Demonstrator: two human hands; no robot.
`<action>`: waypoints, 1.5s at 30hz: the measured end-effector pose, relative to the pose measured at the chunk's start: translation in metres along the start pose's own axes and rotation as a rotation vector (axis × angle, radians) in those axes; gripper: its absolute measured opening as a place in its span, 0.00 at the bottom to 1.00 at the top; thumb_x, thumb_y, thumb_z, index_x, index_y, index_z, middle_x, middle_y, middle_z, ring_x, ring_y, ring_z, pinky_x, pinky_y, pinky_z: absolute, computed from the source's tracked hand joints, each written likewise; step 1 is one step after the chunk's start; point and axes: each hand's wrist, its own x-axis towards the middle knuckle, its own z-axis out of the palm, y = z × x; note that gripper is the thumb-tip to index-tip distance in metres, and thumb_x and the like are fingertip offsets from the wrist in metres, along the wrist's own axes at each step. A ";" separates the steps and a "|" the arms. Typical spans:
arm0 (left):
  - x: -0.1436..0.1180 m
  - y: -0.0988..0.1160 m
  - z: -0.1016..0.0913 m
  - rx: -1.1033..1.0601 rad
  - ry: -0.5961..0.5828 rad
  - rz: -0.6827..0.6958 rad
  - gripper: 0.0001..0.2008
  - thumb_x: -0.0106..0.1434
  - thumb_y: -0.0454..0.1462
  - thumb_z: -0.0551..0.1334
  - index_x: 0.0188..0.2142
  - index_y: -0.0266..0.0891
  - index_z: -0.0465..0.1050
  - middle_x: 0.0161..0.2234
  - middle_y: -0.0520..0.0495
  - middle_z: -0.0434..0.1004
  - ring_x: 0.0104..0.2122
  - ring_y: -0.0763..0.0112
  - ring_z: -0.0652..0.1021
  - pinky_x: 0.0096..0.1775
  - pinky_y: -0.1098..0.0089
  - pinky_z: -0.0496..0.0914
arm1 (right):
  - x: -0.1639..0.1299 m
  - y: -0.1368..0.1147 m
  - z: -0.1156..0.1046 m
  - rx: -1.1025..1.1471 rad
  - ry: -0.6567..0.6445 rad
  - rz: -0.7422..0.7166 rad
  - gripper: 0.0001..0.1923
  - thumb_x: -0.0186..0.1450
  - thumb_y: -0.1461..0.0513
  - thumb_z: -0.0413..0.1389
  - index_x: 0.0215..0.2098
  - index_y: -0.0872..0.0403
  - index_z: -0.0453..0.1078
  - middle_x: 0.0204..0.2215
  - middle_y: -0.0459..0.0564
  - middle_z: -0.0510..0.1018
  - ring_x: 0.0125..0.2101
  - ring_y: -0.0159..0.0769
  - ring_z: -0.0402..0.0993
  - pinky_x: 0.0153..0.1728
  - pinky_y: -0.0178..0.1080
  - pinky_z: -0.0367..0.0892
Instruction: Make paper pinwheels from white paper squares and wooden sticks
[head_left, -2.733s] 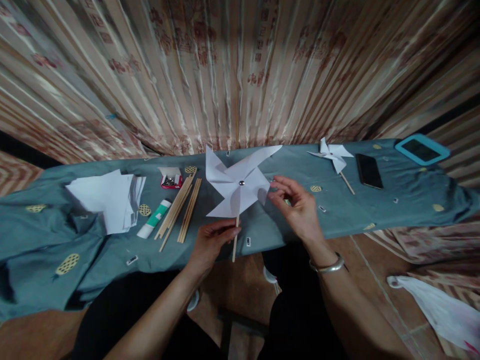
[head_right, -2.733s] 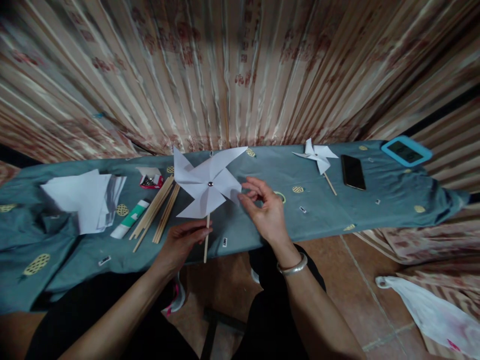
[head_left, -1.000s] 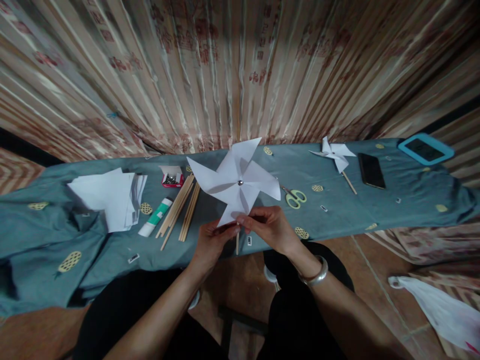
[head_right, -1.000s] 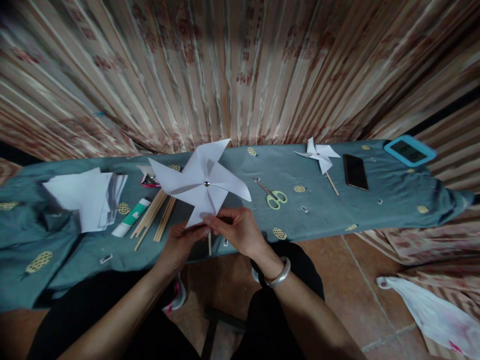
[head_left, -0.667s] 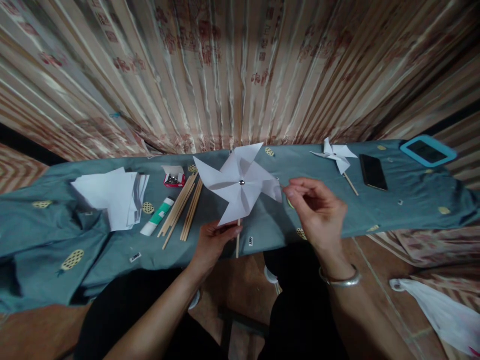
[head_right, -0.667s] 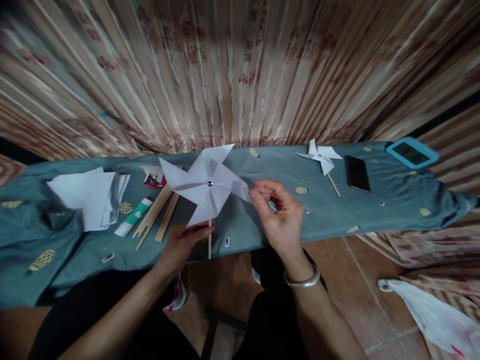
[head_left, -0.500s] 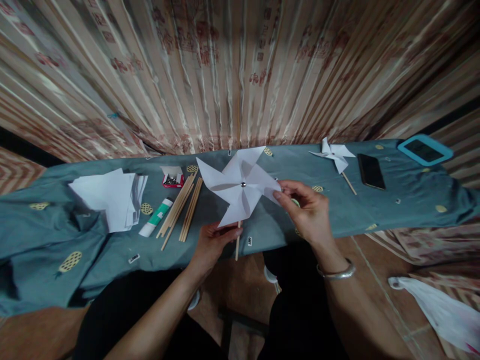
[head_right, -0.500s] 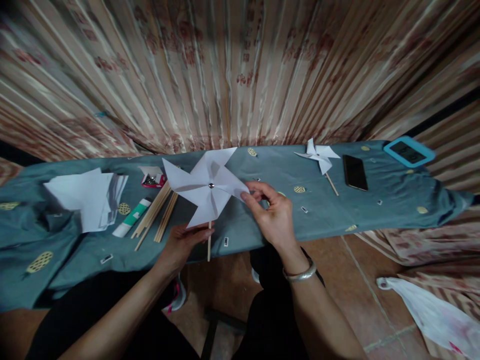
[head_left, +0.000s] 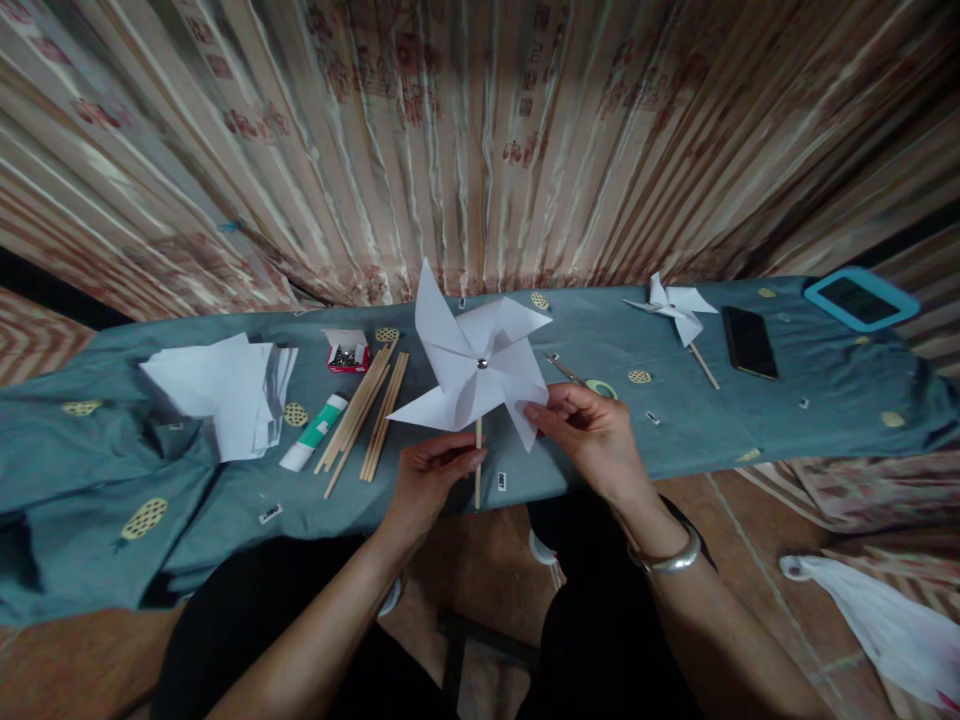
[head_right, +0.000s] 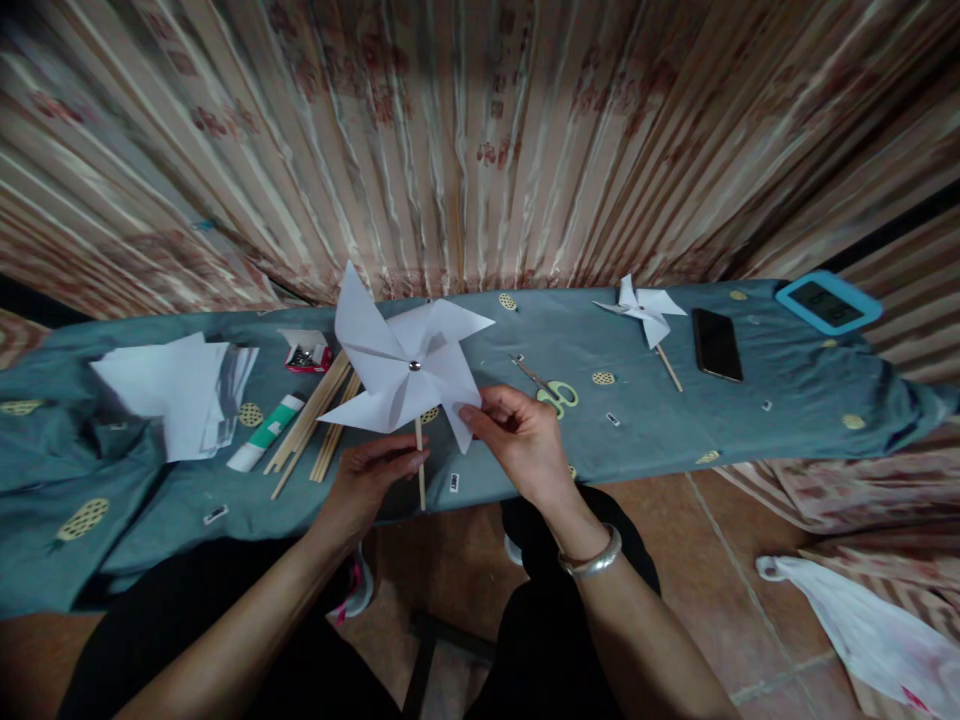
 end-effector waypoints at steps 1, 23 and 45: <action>0.000 0.000 0.000 0.002 0.005 -0.003 0.10 0.43 0.38 0.74 0.29 0.41 0.83 0.24 0.50 0.81 0.23 0.73 0.74 0.29 0.72 0.69 | 0.000 0.000 0.001 0.008 -0.011 0.018 0.15 0.53 0.50 0.66 0.24 0.52 0.73 0.17 0.42 0.72 0.19 0.28 0.64 0.20 0.33 0.60; -0.003 0.004 0.002 -0.017 -0.071 0.031 0.07 0.44 0.38 0.72 0.26 0.40 0.82 0.23 0.52 0.79 0.27 0.68 0.76 0.35 0.70 0.70 | -0.014 0.009 0.036 0.181 -0.180 0.176 0.15 0.52 0.51 0.67 0.26 0.54 0.76 0.17 0.43 0.75 0.17 0.26 0.67 0.19 0.31 0.66; -0.007 0.007 0.001 0.045 -0.077 -0.035 0.06 0.44 0.38 0.73 0.21 0.38 0.80 0.21 0.52 0.78 0.26 0.72 0.74 0.33 0.72 0.68 | 0.018 0.017 -0.020 -0.201 0.140 -0.177 0.16 0.60 0.57 0.62 0.46 0.51 0.74 0.39 0.50 0.82 0.33 0.34 0.76 0.37 0.39 0.71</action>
